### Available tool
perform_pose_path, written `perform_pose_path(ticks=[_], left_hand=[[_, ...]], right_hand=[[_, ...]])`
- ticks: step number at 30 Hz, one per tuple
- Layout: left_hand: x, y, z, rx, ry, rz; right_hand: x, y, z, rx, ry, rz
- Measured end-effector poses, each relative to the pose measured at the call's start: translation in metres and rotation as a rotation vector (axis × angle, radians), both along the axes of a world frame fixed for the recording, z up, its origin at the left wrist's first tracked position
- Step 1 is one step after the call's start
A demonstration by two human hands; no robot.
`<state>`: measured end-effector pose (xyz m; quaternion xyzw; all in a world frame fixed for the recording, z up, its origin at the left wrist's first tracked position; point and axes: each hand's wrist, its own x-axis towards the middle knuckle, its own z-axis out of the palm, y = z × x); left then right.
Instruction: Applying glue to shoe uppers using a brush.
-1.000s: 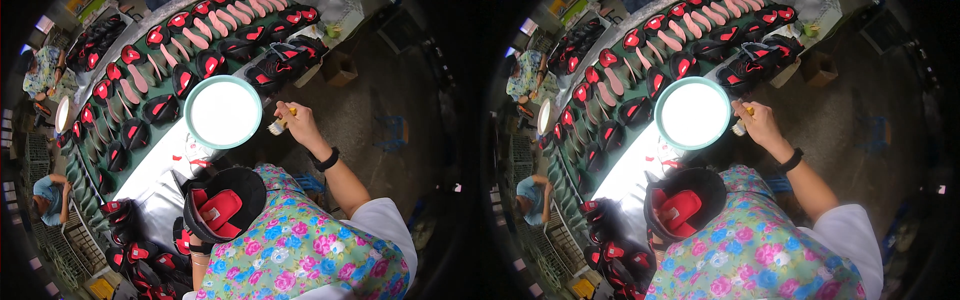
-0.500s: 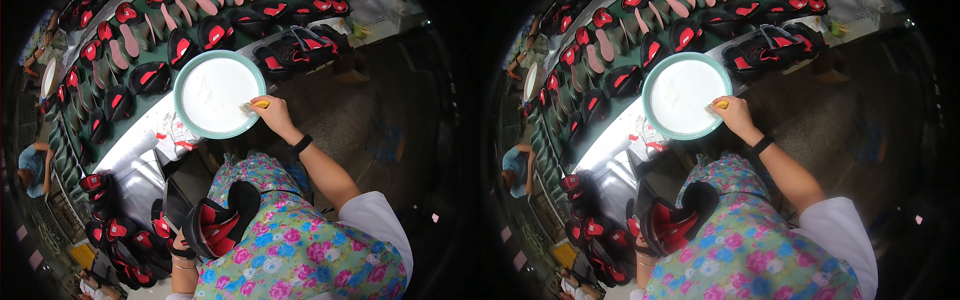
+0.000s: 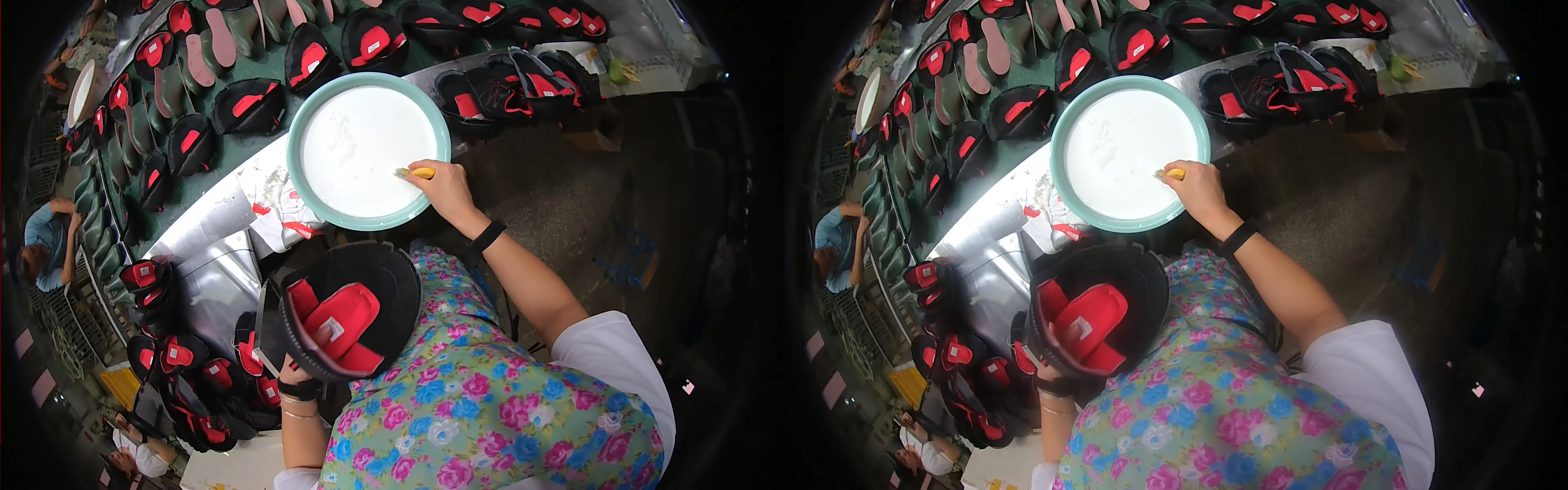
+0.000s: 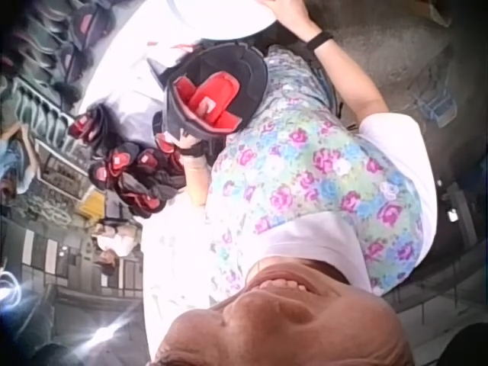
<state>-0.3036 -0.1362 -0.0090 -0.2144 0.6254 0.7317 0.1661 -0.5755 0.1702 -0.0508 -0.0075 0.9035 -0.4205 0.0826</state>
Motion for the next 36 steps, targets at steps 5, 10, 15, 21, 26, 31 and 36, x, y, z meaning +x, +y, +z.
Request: perform_pose_path(ticks=[5,10,15,21,26,31,36], left_hand=[[-0.067,0.041,0.02,0.219,-0.097,0.237],[-0.091,0.047,-0.007,0.36,-0.096,0.314],[-0.116,0.064,-0.004,0.556,0.058,0.193],[-0.123,0.073,-0.001,0.625,0.104,0.153],[-0.132,0.075,0.019,0.426,0.092,0.228],[-0.139,0.073,0.022,0.323,0.111,0.328],[-0.146,0.068,0.014,0.261,0.237,0.295]], right_hand=[[-0.004,0.004,0.001,-0.013,0.008,0.005],[-0.007,-0.003,0.06,-0.177,0.042,-0.018],[-0.002,-0.025,0.113,-0.399,-0.028,0.125],[-0.003,-0.016,0.111,-0.386,0.019,0.139],[0.003,0.007,0.099,-0.298,0.111,-0.013],[0.019,0.003,0.107,-0.216,0.205,-0.061],[0.03,-0.005,0.112,-0.246,0.139,-0.083]])
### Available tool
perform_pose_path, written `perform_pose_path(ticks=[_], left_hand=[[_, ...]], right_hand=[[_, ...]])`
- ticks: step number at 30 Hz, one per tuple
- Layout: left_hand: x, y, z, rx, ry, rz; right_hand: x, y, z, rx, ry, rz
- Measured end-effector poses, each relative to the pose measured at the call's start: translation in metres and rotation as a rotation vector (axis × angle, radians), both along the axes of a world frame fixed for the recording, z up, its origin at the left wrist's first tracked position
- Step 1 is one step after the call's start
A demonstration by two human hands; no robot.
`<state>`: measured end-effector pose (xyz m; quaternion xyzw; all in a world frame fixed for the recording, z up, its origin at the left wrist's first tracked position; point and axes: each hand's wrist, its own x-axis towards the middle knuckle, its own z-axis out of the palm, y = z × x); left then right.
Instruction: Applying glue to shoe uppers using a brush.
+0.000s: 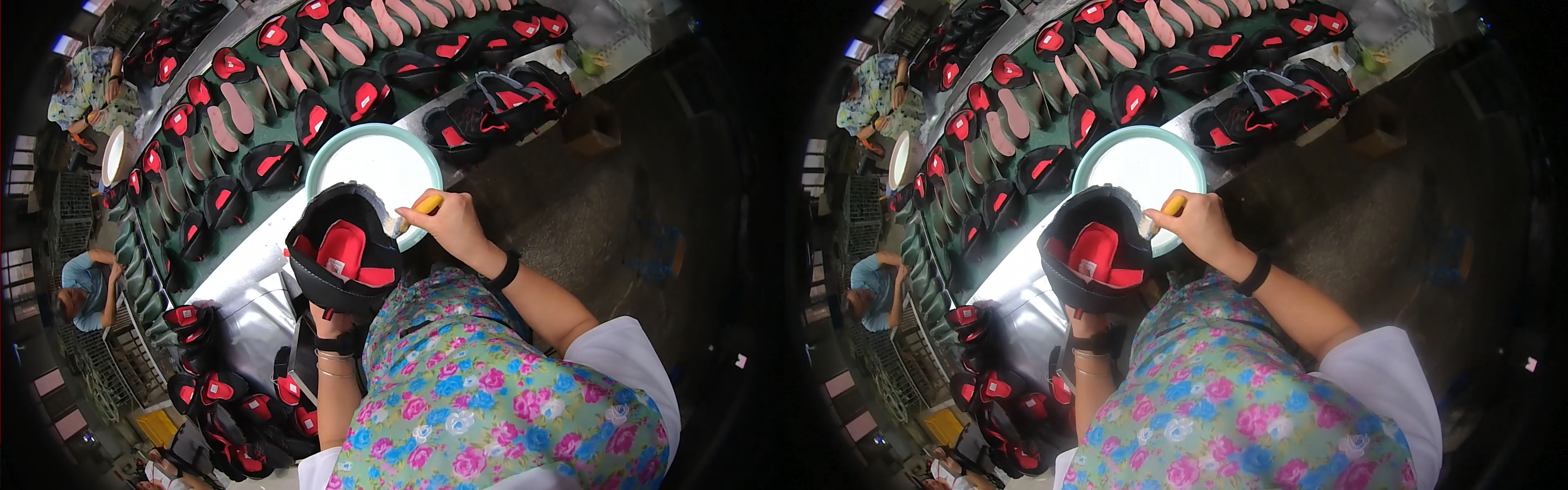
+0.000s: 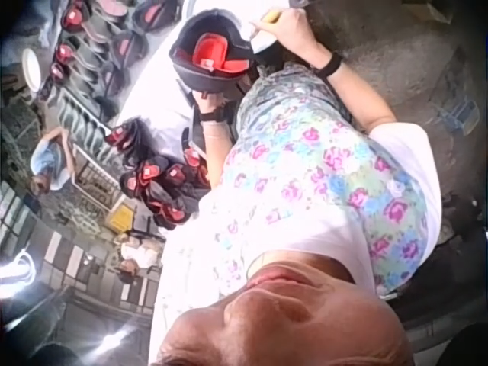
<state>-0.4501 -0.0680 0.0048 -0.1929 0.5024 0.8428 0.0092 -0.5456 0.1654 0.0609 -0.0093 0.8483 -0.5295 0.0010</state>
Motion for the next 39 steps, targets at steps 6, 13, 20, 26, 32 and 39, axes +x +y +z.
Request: perform_pose_path(ticks=[6,13,20,26,32,39], left_hand=[[-0.006,0.002,0.021,-0.331,-0.012,-0.017],[-0.007,-0.011,0.005,-0.335,-0.004,0.079],[0.007,-0.014,0.009,-0.875,0.029,-0.07],[0.009,0.01,0.037,0.094,-0.087,0.165],[0.037,-0.008,0.02,0.237,-0.129,0.28],[0.058,-0.008,0.018,0.471,-0.319,0.259]], right_hand=[[0.001,0.011,0.024,-0.143,-0.242,0.015],[0.022,0.018,0.056,-0.464,-0.439,0.219],[0.006,0.026,0.024,-0.303,-0.27,0.238],[-0.014,0.023,0.01,-0.201,-0.027,0.193],[-0.037,0.024,-0.025,-0.125,-0.019,0.14],[-0.045,0.018,-0.094,0.094,-0.004,0.164]])
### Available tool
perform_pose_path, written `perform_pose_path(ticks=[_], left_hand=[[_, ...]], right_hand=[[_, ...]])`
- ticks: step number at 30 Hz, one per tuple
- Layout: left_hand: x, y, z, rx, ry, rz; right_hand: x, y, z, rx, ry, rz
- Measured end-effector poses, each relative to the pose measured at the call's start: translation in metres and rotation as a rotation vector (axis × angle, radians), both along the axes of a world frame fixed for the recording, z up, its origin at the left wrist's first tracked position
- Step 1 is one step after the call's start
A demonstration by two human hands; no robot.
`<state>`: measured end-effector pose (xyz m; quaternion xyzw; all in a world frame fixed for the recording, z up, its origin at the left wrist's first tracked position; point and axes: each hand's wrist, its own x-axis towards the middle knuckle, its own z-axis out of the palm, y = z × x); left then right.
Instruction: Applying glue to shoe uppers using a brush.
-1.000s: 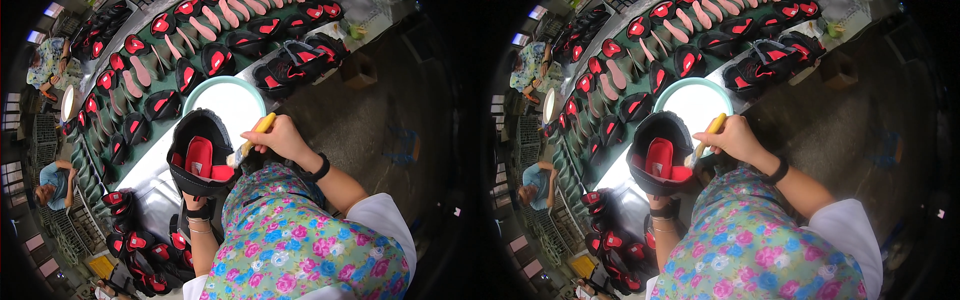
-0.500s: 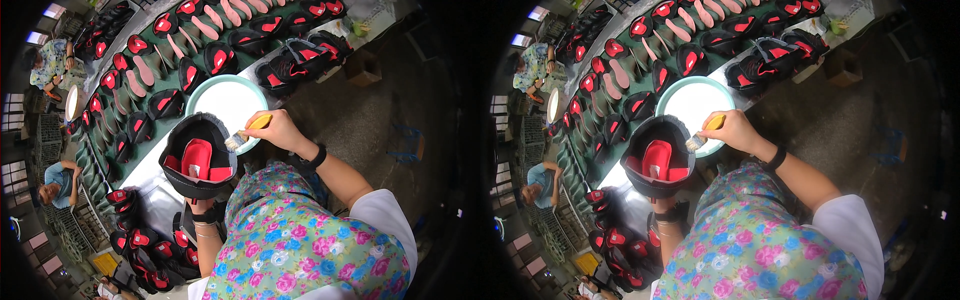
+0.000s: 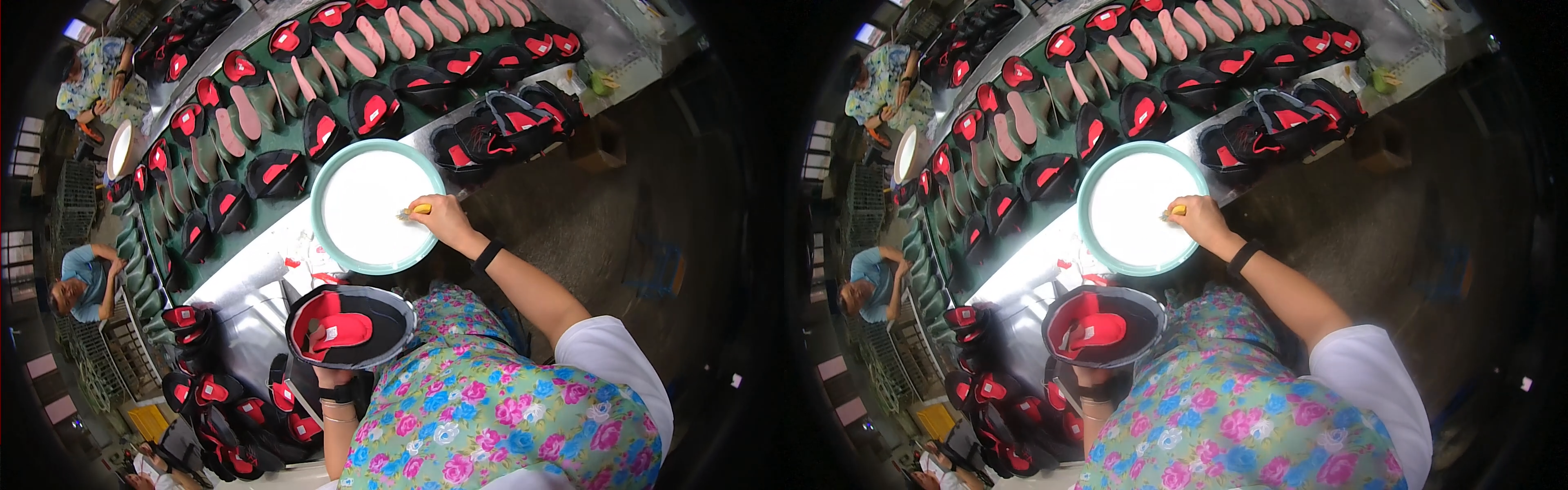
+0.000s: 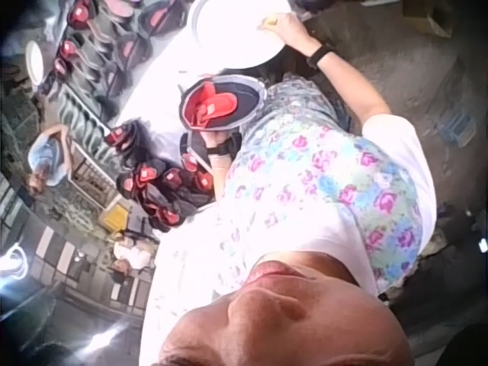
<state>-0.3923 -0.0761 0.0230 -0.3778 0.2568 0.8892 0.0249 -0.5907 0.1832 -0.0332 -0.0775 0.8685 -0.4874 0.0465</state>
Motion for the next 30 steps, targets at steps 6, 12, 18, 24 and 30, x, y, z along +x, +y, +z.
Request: perform_pose_path(ticks=[6,12,18,24,30], left_hand=[[0.005,0.01,-0.042,0.1,-0.017,-0.135],[-0.025,0.031,-0.038,0.291,-0.012,-0.279],[-0.048,0.038,-0.057,0.708,-0.207,-0.255],[-0.08,0.064,-0.026,0.69,-0.1,-0.375],[-0.096,0.072,-0.017,0.905,0.095,-0.427]], right_hand=[[-0.004,-0.011,-0.017,0.147,0.005,0.075],[-0.003,-0.002,0.011,0.014,0.103,0.075],[-0.013,-0.001,0.049,-0.058,-0.117,0.065],[-0.026,-0.023,0.107,-0.406,-0.325,0.373],[-0.038,-0.018,0.101,-0.305,-0.347,0.393]])
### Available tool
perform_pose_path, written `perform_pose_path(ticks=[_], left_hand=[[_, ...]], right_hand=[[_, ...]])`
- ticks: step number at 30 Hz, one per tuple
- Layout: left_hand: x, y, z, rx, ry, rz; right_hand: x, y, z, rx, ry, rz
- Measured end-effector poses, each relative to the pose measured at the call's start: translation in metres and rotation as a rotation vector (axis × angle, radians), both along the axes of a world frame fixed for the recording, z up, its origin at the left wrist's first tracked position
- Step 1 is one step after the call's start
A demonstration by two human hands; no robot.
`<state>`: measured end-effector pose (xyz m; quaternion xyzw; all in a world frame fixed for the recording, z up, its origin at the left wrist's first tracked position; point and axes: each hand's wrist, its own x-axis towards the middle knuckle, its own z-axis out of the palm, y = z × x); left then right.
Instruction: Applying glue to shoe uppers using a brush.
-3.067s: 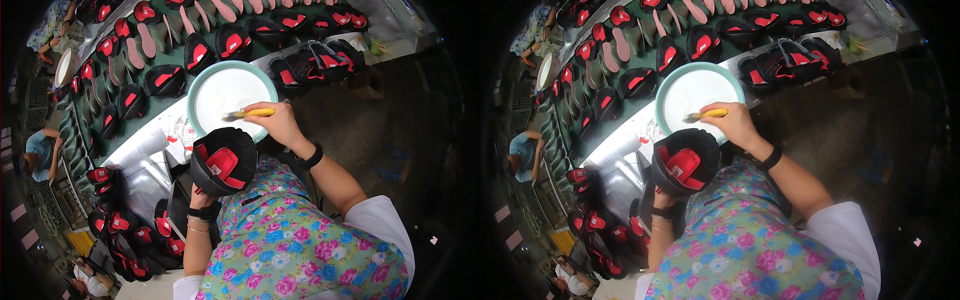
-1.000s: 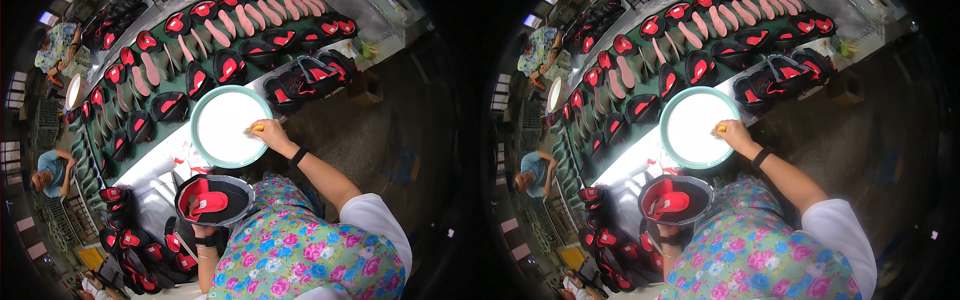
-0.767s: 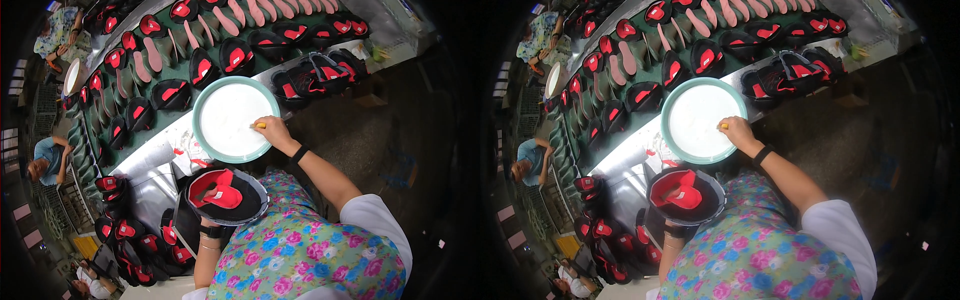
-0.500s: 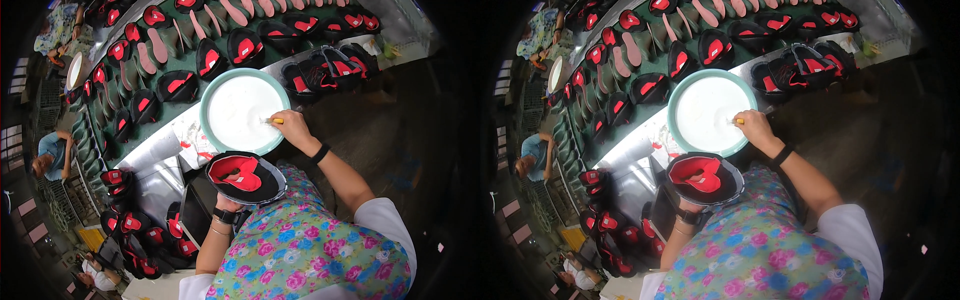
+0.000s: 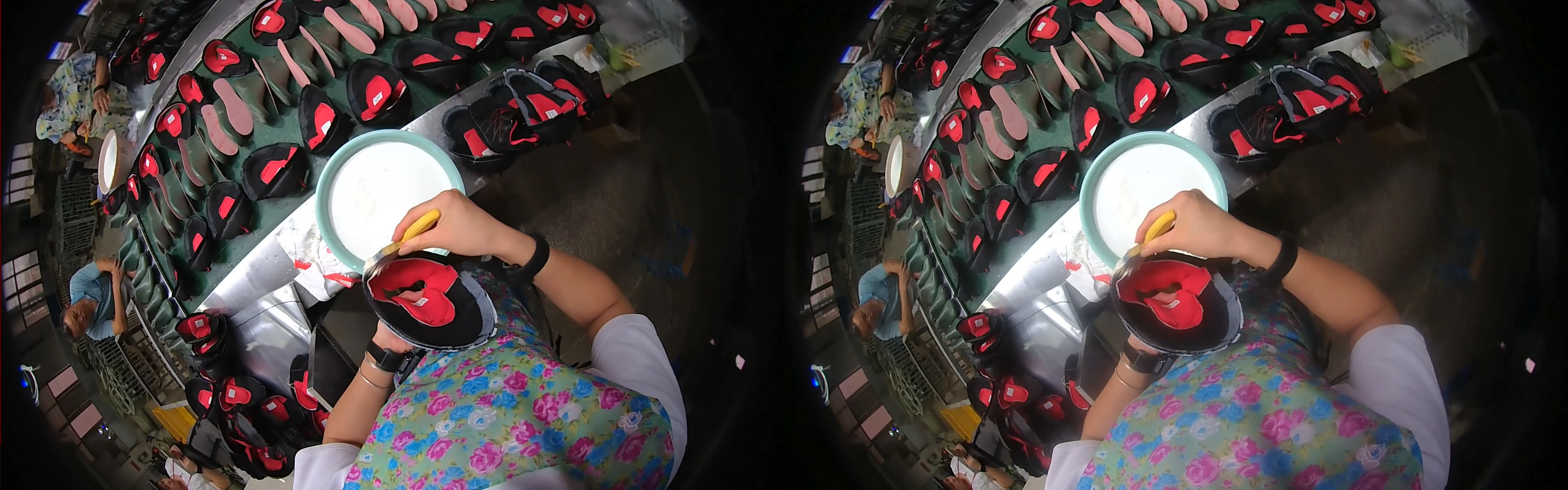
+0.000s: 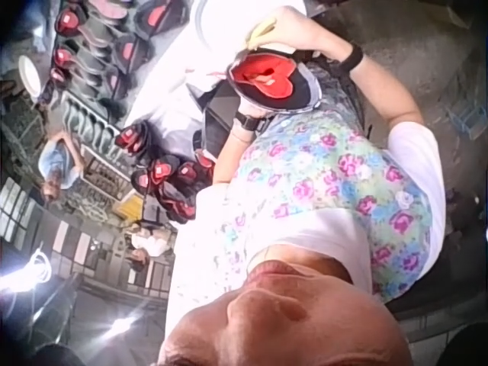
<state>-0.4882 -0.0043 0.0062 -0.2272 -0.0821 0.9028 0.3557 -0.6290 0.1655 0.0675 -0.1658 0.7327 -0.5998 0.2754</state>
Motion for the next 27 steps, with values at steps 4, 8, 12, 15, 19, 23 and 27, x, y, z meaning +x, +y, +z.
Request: perform_pose_path(ticks=[4,8,12,15,19,23,27], left_hand=[[-0.009,0.006,0.022,-0.407,-0.193,-0.112],[-0.016,0.009,0.021,-0.584,-0.43,-0.133],[-0.011,-0.001,0.014,-0.503,-0.525,-0.061],[-0.006,-0.01,0.011,-0.546,-0.427,-0.045],[0.033,-0.039,-0.034,-0.395,0.001,0.158],[0.041,-0.05,-0.035,-0.561,0.103,0.165],[0.044,-0.067,-0.027,-0.692,0.169,0.085]], right_hand=[[0.0,0.016,-0.011,0.096,0.058,-0.032],[0.005,0.027,-0.016,0.213,0.069,-0.104],[0.01,0.032,-0.017,0.329,-0.011,-0.137],[0.011,0.036,-0.025,0.432,0.06,-0.125],[0.001,0.029,-0.014,0.551,0.04,-0.166],[0.002,0.006,-0.003,0.322,-0.11,-0.347],[0.016,-0.019,-0.016,0.281,-0.072,-0.348]])
